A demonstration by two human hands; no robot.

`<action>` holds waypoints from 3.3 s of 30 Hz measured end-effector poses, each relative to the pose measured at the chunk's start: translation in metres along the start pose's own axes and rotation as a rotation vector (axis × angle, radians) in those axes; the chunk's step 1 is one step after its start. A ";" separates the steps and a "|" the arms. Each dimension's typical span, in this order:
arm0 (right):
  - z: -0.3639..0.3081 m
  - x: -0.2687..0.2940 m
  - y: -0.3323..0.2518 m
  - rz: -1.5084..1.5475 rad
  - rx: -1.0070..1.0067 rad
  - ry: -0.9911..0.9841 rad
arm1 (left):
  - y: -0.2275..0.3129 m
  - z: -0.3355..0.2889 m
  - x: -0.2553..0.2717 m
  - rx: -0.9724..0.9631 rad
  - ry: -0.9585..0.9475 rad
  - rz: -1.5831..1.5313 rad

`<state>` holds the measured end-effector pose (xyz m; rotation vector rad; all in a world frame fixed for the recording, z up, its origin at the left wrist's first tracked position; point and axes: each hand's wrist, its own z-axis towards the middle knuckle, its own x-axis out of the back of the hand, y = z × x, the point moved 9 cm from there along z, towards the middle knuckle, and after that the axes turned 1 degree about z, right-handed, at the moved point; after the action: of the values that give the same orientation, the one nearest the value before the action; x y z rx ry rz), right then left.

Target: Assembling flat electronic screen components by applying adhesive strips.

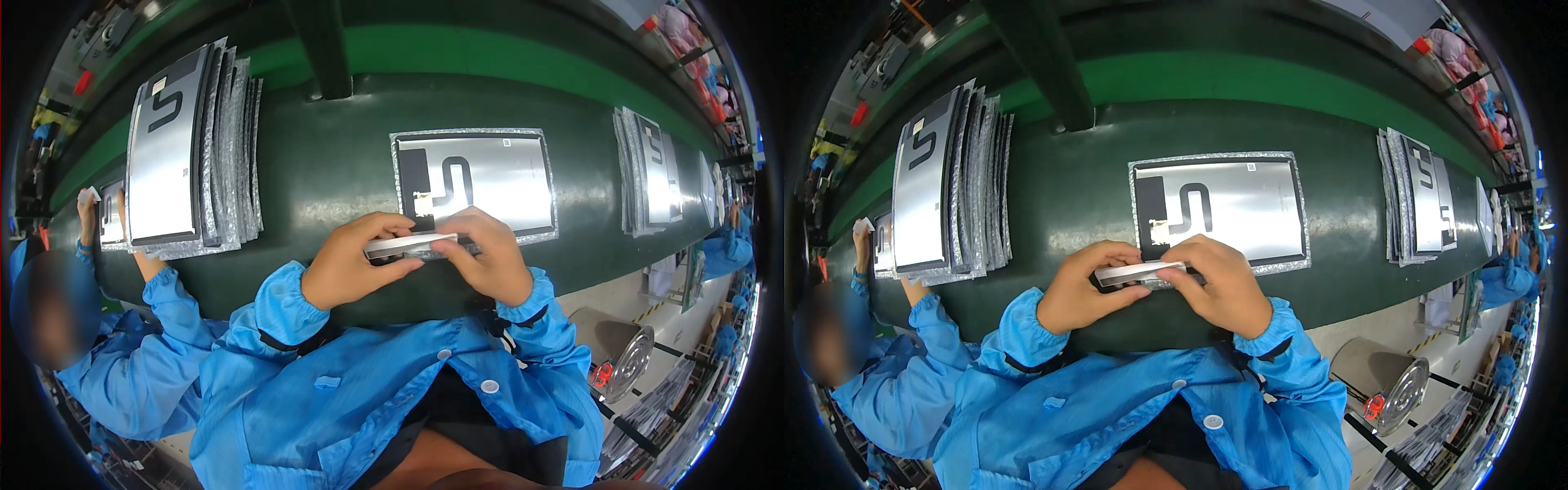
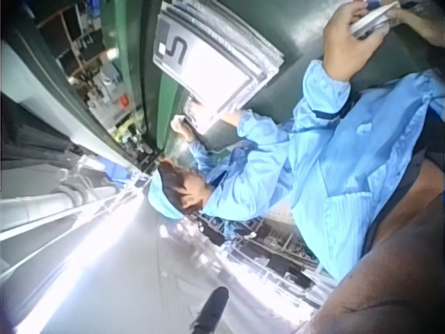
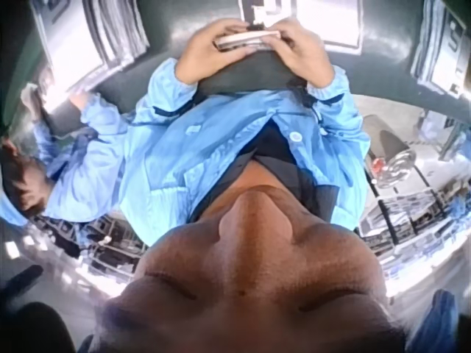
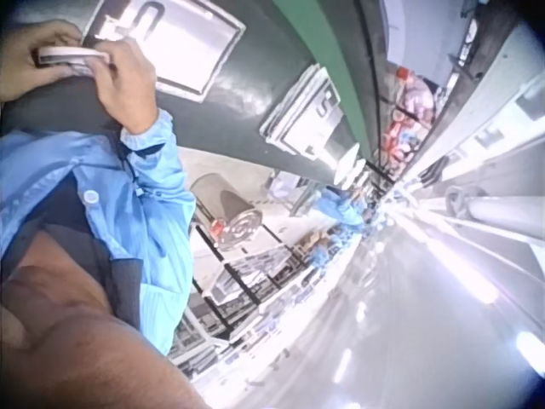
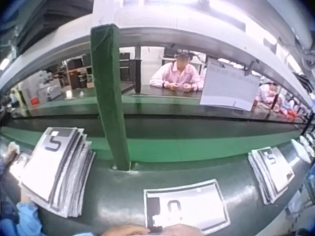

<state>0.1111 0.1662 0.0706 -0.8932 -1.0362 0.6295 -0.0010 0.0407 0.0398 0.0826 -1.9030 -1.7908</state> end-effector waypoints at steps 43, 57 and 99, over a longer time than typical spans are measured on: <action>-0.020 0.023 0.036 0.078 -0.306 0.135 | -0.030 0.003 -0.005 0.130 0.099 -0.568; 0.012 -0.004 -0.018 -0.015 0.052 0.058 | 0.008 0.000 0.013 -0.191 0.196 -0.004; 0.008 -0.003 0.061 -0.072 -0.567 -0.566 | 0.036 -0.030 -0.065 -0.420 0.049 0.592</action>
<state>0.1003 0.1970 0.0182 -1.1907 -1.8062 0.5445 0.0777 0.0429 0.0523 -0.5240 -1.2901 -1.6901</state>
